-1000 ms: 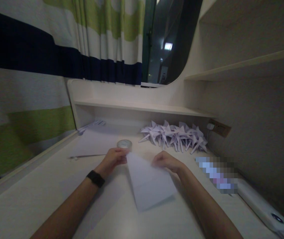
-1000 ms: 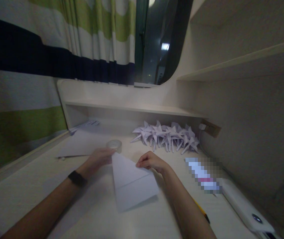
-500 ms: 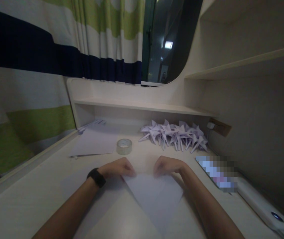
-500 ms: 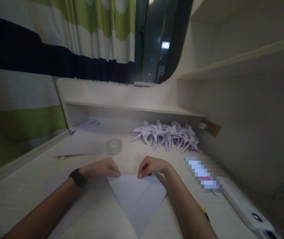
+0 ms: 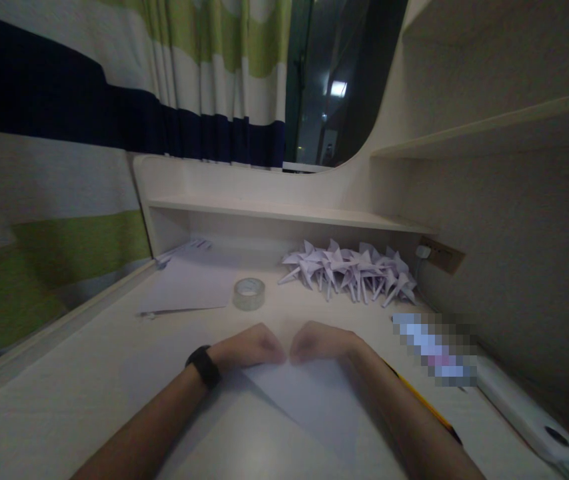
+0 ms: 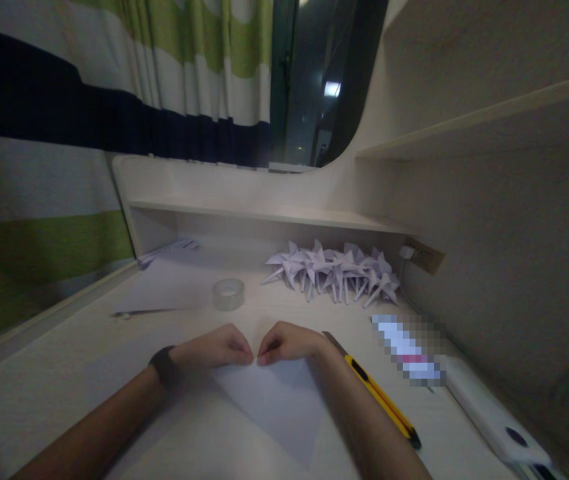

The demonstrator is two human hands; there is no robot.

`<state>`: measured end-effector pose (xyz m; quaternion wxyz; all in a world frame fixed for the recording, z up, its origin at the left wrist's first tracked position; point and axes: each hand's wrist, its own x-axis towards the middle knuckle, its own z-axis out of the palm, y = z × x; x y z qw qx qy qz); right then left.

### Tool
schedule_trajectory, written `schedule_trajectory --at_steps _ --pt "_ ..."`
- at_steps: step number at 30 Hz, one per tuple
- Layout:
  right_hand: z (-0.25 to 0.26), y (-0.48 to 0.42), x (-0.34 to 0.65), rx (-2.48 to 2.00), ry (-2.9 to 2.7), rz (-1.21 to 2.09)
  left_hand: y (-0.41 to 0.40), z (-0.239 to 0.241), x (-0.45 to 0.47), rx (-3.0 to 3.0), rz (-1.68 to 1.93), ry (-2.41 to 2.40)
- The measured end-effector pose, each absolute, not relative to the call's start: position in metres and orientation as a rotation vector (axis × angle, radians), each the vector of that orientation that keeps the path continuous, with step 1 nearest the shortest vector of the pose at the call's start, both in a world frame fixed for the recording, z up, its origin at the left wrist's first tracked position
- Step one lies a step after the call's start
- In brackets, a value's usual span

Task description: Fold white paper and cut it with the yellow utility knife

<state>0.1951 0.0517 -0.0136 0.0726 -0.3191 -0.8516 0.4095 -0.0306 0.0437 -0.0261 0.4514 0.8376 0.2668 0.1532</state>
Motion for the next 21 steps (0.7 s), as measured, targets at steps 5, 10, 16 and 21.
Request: schedule_trajectory --at_steps 5,10,16,21 --pt "-0.016 0.046 0.185 -1.011 -2.525 1.168 0.043 -0.024 -0.032 2.045 0.366 0.666" --pt "-0.013 0.048 0.191 -1.034 -2.413 1.258 0.044 -0.022 -0.034 2.040 0.369 0.656" --pt "-0.004 0.052 0.202 -1.026 -2.358 1.336 0.049 -0.019 -0.038 2.022 0.387 0.663" --pt "0.002 0.052 0.210 -1.043 -2.358 1.360 0.048 -0.018 -0.044 1.921 0.389 0.689"
